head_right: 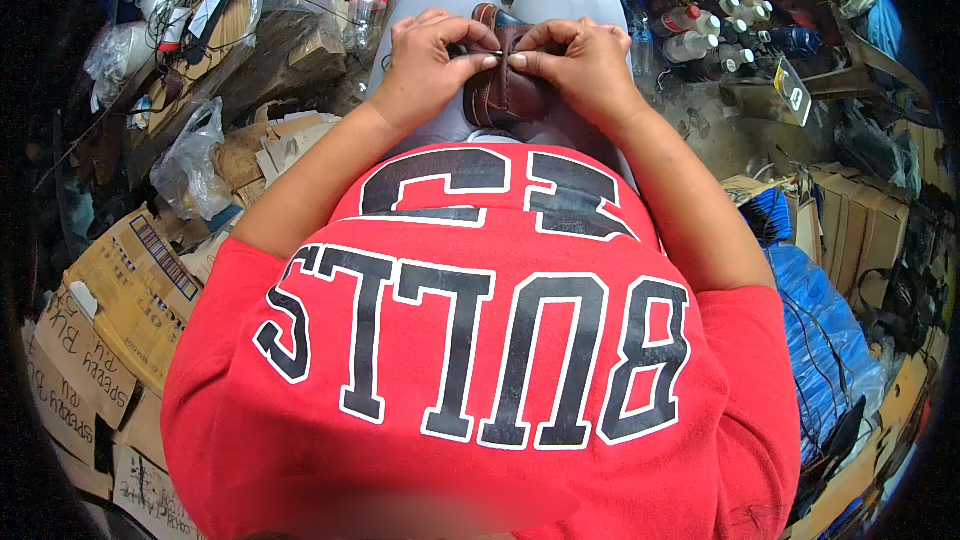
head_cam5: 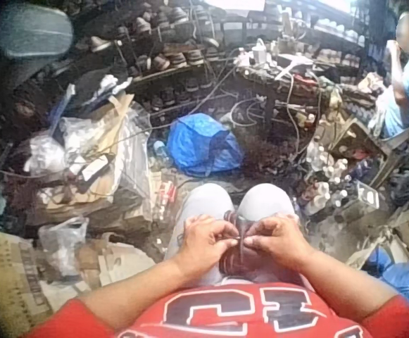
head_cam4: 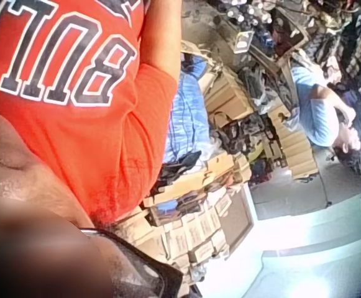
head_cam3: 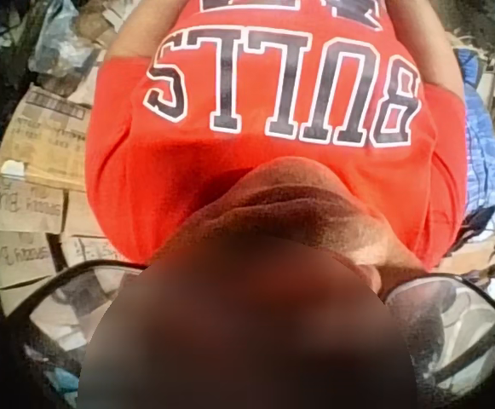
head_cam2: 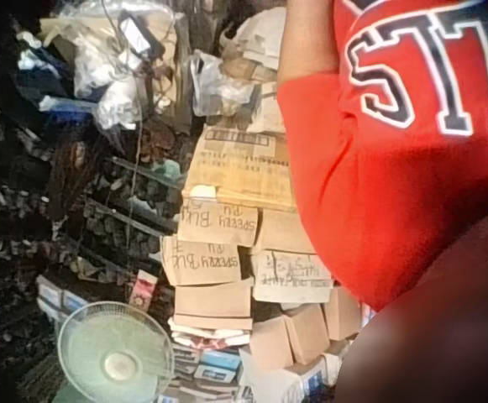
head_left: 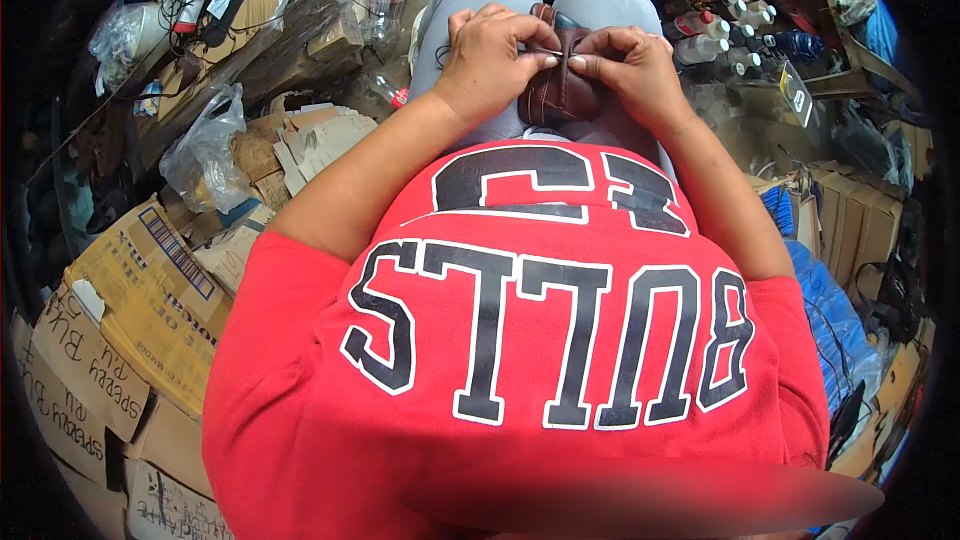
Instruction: Stitching pieces of leather for shoe manufacturing using a needle and thread.
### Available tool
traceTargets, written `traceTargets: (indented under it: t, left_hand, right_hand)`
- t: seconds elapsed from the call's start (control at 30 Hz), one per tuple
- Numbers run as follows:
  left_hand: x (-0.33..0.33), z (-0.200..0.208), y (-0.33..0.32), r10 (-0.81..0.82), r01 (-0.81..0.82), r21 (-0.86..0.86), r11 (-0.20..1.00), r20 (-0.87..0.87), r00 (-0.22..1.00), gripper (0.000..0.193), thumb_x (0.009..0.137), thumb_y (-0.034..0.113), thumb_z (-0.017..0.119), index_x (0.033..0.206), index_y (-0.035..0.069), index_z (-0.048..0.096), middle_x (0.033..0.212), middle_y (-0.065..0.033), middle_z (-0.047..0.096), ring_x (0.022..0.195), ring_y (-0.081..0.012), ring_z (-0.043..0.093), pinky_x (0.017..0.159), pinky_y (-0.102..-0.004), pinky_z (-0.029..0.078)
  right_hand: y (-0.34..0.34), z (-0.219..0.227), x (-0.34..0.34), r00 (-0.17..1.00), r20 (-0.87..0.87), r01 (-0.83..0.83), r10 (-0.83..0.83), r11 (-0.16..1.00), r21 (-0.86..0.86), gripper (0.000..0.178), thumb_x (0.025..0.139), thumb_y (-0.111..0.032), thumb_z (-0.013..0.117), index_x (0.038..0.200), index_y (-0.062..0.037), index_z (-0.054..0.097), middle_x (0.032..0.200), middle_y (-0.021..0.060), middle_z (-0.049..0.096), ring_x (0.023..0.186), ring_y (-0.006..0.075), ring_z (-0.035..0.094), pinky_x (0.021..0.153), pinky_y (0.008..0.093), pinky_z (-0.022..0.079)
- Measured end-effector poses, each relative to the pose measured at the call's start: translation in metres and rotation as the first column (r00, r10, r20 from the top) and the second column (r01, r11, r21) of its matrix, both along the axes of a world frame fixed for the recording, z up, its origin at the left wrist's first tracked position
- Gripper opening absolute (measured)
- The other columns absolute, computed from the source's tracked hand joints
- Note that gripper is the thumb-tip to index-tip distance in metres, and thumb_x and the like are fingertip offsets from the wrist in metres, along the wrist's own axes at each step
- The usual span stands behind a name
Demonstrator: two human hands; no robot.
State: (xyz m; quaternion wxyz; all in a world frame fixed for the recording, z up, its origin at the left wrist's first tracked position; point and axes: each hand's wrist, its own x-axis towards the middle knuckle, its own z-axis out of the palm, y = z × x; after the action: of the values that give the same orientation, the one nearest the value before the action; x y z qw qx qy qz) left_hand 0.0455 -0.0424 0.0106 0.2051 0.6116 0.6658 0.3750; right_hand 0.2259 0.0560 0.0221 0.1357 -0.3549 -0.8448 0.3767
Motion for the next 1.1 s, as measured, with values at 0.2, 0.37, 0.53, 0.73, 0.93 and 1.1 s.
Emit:
traceTargets:
  t: [0.2,0.37,0.53,0.73,0.93,1.1]
  left_hand:
    - [-0.015,0.004,0.0,-0.025,0.063,0.263,0.963,-0.144,0.989,0.01,0.068,0.015,0.077,0.075,0.013,0.07,0.078,0.0007,0.062,0.087,-0.0186,0.055,0.087,-0.0341,0.034]
    - [-0.025,0.021,-0.017,-0.083,0.08,-0.088,0.993,-0.032,0.996,0.009,0.077,0.014,0.069,0.084,0.01,0.064,0.085,-0.0023,0.062,0.089,-0.0203,0.056,0.087,-0.0381,0.033]
    - [-0.01,0.044,-0.012,-0.24,0.204,-0.126,0.971,-0.44,0.865,0.018,0.083,0.011,0.057,0.1,0.015,0.06,0.085,-0.0034,0.064,0.09,-0.0239,0.058,0.086,-0.0417,0.032]
    - [-0.008,0.048,-0.005,-0.332,0.312,-0.137,0.94,-0.574,0.749,0.016,0.08,0.007,0.054,0.093,0.015,0.059,0.078,-0.0054,0.063,0.087,-0.0234,0.059,0.088,-0.0421,0.033]
    - [-0.044,0.055,-0.032,-0.295,0.197,-0.247,0.949,-0.474,0.83,0.013,0.084,0.007,0.052,0.091,0.015,0.058,0.072,-0.0045,0.058,0.079,-0.0245,0.058,0.082,-0.0412,0.033]
    - [-0.039,0.048,-0.033,-0.292,0.266,-0.121,0.956,-0.406,0.866,0.012,0.082,0.006,0.057,0.092,0.013,0.057,0.073,-0.0055,0.058,0.076,-0.0256,0.057,0.079,-0.0389,0.035]
  right_hand:
    - [0.014,0.002,0.007,0.977,-0.172,-0.106,0.128,0.986,0.132,0.016,0.07,-0.023,0.079,0.075,-0.0097,0.071,0.076,0.0017,0.065,0.075,0.017,0.056,0.077,0.0316,0.042]
    - [0.022,0.017,0.023,0.995,-0.08,-0.073,0.061,0.987,-0.145,0.016,0.075,-0.019,0.075,0.079,-0.0056,0.067,0.076,0.0049,0.064,0.072,0.0166,0.056,0.074,0.0321,0.043]
    - [0.016,0.037,0.009,0.91,0.178,-0.412,0.374,0.867,0.28,0.01,0.083,-0.013,0.06,0.092,-0.0083,0.062,0.08,0.0104,0.064,0.078,0.0262,0.063,0.082,0.0388,0.041]
    - [0.012,0.042,-0.004,0.825,0.418,-0.531,0.381,0.777,0.339,0.007,0.083,-0.01,0.054,0.089,-0.0118,0.058,0.075,0.007,0.065,0.08,0.0284,0.063,0.083,0.0404,0.039]
    - [0.034,0.032,0.038,0.854,0.454,-0.461,0.254,0.776,0.432,0.006,0.082,-0.01,0.056,0.087,-0.0124,0.056,0.076,0.0097,0.061,0.086,0.0286,0.06,0.087,0.0429,0.04]
    - [0.066,0.056,0.091,0.983,0.13,0.132,-0.128,0.991,-0.024,0.013,0.087,-0.007,0.056,0.099,-0.0055,0.06,0.083,0.0021,0.062,0.076,0.0113,0.056,0.072,0.0248,0.044]
